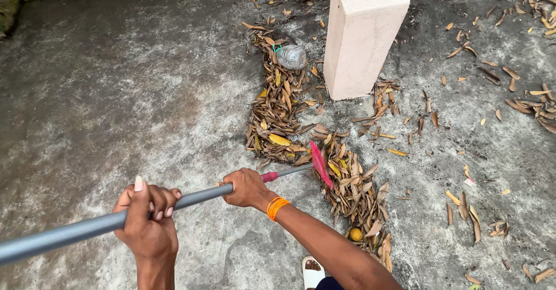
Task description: The person uses a rake to gather dry leaves and a plastic bottle into a pile along the edge of a concrete balcony.
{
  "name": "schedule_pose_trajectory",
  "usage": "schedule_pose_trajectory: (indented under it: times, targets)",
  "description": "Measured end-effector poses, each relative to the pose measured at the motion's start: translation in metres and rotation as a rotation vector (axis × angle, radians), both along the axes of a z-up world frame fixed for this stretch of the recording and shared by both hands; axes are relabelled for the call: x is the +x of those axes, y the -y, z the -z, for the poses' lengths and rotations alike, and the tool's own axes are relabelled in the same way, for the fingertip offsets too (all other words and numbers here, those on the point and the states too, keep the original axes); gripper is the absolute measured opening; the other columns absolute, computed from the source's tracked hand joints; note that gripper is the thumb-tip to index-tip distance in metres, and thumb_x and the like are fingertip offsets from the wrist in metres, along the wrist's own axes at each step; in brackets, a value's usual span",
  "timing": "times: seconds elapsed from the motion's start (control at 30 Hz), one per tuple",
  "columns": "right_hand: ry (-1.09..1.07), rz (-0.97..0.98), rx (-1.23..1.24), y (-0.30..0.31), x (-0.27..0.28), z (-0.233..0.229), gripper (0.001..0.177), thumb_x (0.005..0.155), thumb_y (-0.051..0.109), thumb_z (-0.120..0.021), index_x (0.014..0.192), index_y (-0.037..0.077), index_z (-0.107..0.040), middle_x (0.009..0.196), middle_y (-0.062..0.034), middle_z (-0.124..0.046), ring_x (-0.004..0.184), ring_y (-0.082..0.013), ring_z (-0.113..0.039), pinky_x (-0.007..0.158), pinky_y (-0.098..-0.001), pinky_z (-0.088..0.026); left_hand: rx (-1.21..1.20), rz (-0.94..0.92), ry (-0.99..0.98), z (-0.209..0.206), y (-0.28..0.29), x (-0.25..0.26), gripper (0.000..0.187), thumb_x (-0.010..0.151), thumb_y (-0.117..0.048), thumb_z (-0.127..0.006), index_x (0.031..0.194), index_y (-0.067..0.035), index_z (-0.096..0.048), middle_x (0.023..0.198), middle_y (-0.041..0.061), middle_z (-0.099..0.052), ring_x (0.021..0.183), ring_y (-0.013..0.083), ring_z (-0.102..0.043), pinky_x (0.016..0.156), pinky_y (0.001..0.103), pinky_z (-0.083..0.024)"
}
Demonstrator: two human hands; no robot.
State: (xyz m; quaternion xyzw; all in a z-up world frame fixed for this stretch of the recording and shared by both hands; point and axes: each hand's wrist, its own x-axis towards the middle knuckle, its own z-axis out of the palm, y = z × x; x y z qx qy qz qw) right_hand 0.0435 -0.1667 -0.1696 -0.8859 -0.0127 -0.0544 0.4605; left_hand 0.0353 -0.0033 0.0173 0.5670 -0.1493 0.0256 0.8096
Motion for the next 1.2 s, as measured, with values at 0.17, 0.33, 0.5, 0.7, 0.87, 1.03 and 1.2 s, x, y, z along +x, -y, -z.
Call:
schedule_pose_trajectory:
  times: [0.17, 0.33, 0.5, 0.7, 0.87, 1.03, 1.2]
  targets:
    - [0.125, 0.008, 0.122, 0.007, 0.014, -0.012, 0.040, 0.091, 0.032, -0.070, 0.061, 0.009, -0.055, 0.058, -0.0113, -0.058, 0.052, -0.0345, -0.057, 0.057, -0.0450, -0.046, 0.183, 0.021, 0.198, -0.012, 0.033, -0.018, 0.040, 0.109, -0.014, -0.055, 0.071, -0.013, -0.045, 0.059, -0.001, -0.043, 0.053, 0.0086, -0.042, 0.067, 0.036, -0.053]
    - [0.196, -0.133, 0.183, 0.000, 0.030, 0.005, 0.029, 0.083, 0.028, -0.072, 0.074, 0.007, -0.054, 0.068, -0.0127, -0.062, 0.066, -0.0337, -0.064, 0.060, -0.0436, -0.047, 0.553, -0.050, 0.141, 0.012, 0.046, -0.032, 0.042, 0.102, -0.017, -0.065, 0.066, -0.007, -0.045, 0.063, 0.000, -0.050, 0.059, 0.0061, -0.038, 0.051, 0.027, -0.035]
    - [0.022, -0.195, 0.048, -0.019, 0.047, 0.057, 0.020, 0.079, 0.026, -0.072, 0.080, 0.009, -0.060, 0.078, -0.0140, -0.068, 0.078, -0.0355, -0.068, 0.067, -0.0457, -0.052, 0.591, 0.032, 0.101, 0.062, 0.021, -0.016, 0.039, 0.099, -0.020, -0.064, 0.067, -0.006, -0.045, 0.065, -0.002, -0.056, 0.061, 0.0056, -0.041, 0.054, 0.026, -0.038]
    - [-0.277, -0.129, -0.129, -0.022, 0.043, 0.109, 0.017, 0.069, 0.028, -0.073, 0.077, 0.013, -0.068, 0.081, -0.0131, -0.072, 0.084, -0.0380, -0.070, 0.077, -0.0493, -0.055, 0.262, 0.064, -0.021, 0.123, -0.025, 0.024, 0.043, 0.108, -0.018, -0.052, 0.067, -0.009, -0.041, 0.060, 0.000, -0.043, 0.058, 0.0125, -0.048, 0.082, 0.038, -0.055]
    - [-0.251, -0.097, -0.222, -0.028, 0.061, 0.088, 0.010, 0.067, 0.026, -0.069, 0.069, 0.016, -0.068, 0.075, -0.0165, -0.070, 0.080, -0.0403, -0.069, 0.080, -0.0498, -0.056, 0.074, -0.014, -0.130, 0.107, -0.047, 0.059, 0.042, 0.110, -0.017, -0.046, 0.068, -0.010, -0.043, 0.055, 0.001, -0.038, 0.054, 0.0158, -0.044, 0.077, 0.045, -0.052]
    - [-0.094, -0.038, -0.104, -0.030, 0.093, 0.037, 0.026, 0.081, 0.030, -0.068, 0.062, 0.013, -0.061, 0.067, -0.0155, -0.067, 0.070, -0.0398, -0.067, 0.075, -0.0502, -0.053, 0.036, -0.015, -0.076, 0.045, -0.034, 0.088, 0.043, 0.112, -0.016, -0.049, 0.070, -0.010, -0.042, 0.058, 0.000, -0.036, 0.055, 0.0144, -0.040, 0.076, 0.044, -0.050]
    - [0.059, -0.048, 0.047, -0.021, 0.127, 0.008, 0.031, 0.083, 0.027, -0.070, 0.066, 0.008, -0.053, 0.065, -0.0144, -0.062, 0.063, -0.0377, -0.062, 0.062, -0.0478, -0.046, 0.281, 0.027, 0.084, 0.018, 0.002, 0.093, 0.038, 0.104, -0.013, -0.059, 0.069, -0.011, -0.045, 0.061, 0.000, -0.046, 0.058, 0.0089, -0.043, 0.066, 0.032, -0.045]
